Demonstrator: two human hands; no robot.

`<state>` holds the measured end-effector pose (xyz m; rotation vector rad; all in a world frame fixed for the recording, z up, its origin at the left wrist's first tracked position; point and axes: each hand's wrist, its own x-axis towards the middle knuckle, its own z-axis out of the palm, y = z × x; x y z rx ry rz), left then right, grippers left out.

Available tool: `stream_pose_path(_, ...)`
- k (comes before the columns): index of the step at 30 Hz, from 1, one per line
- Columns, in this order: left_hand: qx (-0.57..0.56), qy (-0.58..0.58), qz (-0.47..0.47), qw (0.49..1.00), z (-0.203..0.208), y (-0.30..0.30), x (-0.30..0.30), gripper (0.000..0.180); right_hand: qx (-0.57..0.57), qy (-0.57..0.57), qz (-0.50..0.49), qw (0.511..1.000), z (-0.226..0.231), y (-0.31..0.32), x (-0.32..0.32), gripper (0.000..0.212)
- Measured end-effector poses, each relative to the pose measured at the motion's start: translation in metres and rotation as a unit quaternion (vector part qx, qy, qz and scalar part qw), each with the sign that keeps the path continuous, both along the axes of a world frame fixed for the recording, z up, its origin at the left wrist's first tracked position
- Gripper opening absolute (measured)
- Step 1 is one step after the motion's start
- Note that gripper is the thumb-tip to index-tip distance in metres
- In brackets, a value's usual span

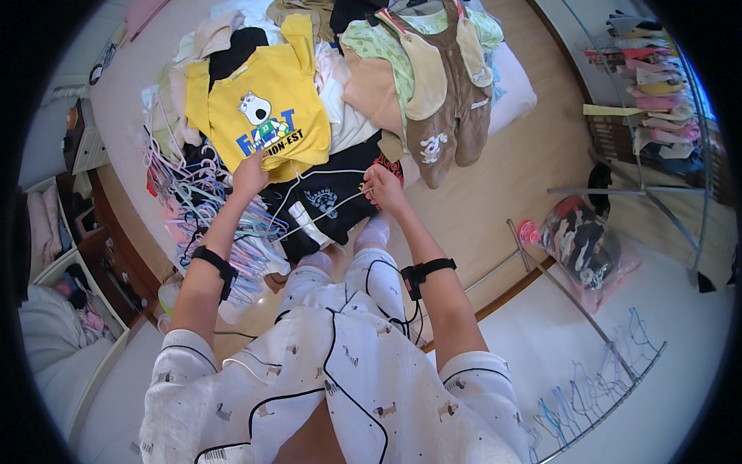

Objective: The person sorts items of clothing on a bed and hangs them on hangers before placing the hangers onto a drying rack.

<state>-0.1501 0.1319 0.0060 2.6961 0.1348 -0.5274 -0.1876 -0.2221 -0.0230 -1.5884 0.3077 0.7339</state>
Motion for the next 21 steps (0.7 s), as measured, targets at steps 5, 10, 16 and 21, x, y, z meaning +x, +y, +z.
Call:
stream_pose_path(5,-0.062,-0.234,-0.038,0.969,0.014,0.005,-0.001,0.032,0.078,0.038,-0.038,0.996,0.026,0.017,0.013,0.025)
stream_pose_path(10,-0.202,-0.117,0.114,0.966,0.037,0.004,-0.004,0.027,0.091,0.039,-0.058,0.993,0.054,0.027,0.032,0.027)
stream_pose_path(16,-0.104,-0.115,0.115,0.981,0.072,-0.005,-0.016,0.043,0.082,-0.007,-0.012,0.997,0.082,0.035,0.051,0.027)
stream_pose_path(21,-0.104,0.031,0.099,0.989,0.128,-0.01,-0.01,0.045,0.081,-0.047,0.014,0.995,0.1,0.044,0.063,0.024)
